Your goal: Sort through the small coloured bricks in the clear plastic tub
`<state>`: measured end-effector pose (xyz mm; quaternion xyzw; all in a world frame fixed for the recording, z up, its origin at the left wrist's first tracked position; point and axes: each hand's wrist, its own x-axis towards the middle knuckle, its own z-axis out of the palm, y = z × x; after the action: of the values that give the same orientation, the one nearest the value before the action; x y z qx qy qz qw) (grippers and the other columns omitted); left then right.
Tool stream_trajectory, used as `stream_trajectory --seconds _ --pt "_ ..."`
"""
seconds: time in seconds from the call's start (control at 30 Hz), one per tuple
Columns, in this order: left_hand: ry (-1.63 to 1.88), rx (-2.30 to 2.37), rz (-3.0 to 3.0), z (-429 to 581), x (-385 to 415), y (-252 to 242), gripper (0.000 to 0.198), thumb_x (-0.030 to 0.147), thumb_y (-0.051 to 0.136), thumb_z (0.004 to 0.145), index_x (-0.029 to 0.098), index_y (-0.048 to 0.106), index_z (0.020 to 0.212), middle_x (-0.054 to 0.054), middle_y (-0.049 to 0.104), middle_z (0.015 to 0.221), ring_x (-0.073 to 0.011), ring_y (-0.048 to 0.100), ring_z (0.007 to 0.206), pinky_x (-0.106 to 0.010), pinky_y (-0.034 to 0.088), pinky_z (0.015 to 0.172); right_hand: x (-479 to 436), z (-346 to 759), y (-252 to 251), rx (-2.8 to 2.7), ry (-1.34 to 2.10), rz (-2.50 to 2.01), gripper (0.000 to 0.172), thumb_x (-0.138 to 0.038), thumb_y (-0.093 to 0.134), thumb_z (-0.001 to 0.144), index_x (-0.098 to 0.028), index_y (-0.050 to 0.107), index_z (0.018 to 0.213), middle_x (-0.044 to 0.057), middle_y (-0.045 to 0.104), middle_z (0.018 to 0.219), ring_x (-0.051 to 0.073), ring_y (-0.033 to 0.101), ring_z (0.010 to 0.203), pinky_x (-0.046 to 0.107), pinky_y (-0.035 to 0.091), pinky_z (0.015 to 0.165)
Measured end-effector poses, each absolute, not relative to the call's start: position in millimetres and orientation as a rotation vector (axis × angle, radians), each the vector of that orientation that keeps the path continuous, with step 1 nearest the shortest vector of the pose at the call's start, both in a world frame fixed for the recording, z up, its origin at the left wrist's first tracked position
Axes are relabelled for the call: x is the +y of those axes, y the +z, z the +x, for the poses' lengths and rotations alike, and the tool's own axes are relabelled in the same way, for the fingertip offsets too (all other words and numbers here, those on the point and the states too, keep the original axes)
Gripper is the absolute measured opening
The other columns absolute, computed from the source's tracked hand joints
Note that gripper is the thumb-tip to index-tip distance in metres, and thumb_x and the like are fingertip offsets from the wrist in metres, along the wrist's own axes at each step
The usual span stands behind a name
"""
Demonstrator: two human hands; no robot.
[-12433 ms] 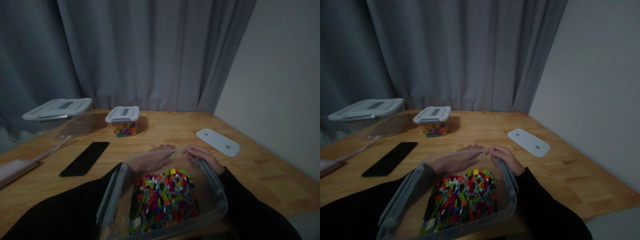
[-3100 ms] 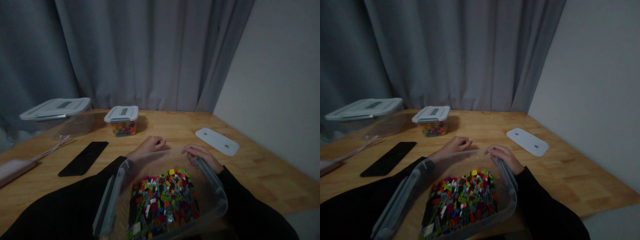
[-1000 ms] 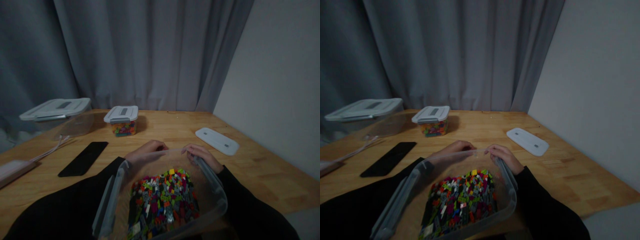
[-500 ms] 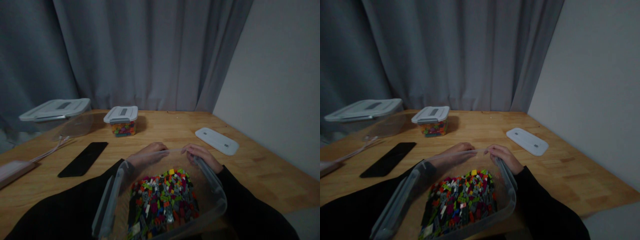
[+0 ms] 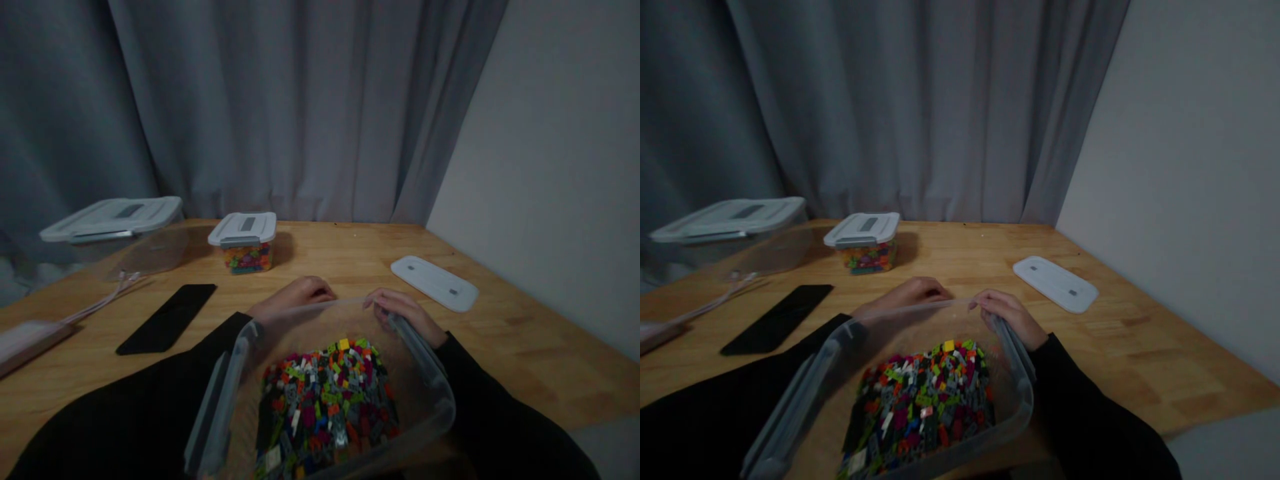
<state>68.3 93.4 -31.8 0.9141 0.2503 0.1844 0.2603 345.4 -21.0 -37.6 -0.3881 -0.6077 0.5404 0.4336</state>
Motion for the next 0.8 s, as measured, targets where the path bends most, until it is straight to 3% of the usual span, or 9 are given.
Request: stream_trajectory --seconds 0.17,0.37,0.6,0.8 --pt "0.724 0.782 2.313 55.2 89.5 26.7 0.028 0.041 0.068 0.095 0.015 0.077 0.102 -0.009 0.079 0.096 -0.0197 0.069 0.086 -0.031 0.052 0.079 -20.3 346.5 -38.8 -1.528 1.358 -0.954 0.035 -0.050 0.067 0.094 -0.018 0.074 0.104 -0.003 0.052 0.068 0.010 0.044 0.057 0.024 0.029 0.053" --pt "0.427 0.597 2.371 38.8 33.3 94.7 0.023 0.040 0.071 0.095 0.020 0.080 0.101 -0.003 0.079 0.091 -0.0162 0.071 0.082 -0.025 0.052 0.071 -23.9 342.6 -33.9 -1.492 1.343 -0.978 0.036 -0.052 0.068 0.091 -0.018 0.074 0.101 -0.002 0.052 0.068 0.011 0.045 0.059 0.025 0.031 0.053" --pt "0.000 0.506 2.602 57.3 -13.5 103.1 0.009 0.023 0.073 0.094 0.019 0.081 0.096 -0.002 0.081 0.087 -0.0136 0.072 0.076 -0.020 0.050 0.068 -26.4 339.1 -30.2 -1.474 1.363 -0.964 0.037 -0.054 0.071 0.088 -0.018 0.074 0.097 -0.003 0.050 0.064 0.012 0.043 0.057 0.026 0.028 0.053" --pt "-0.035 0.528 2.633 59.3 -11.9 96.1 0.009 0.026 0.075 0.093 0.019 0.080 0.091 0.000 0.079 0.078 -0.0117 0.069 0.066 -0.019 0.047 0.060 -26.8 339.6 -27.7 -1.478 1.292 -1.002 0.039 -0.055 0.074 0.086 -0.017 0.074 0.094 -0.002 0.054 0.064 0.011 0.045 0.057 0.026 0.028 0.054"
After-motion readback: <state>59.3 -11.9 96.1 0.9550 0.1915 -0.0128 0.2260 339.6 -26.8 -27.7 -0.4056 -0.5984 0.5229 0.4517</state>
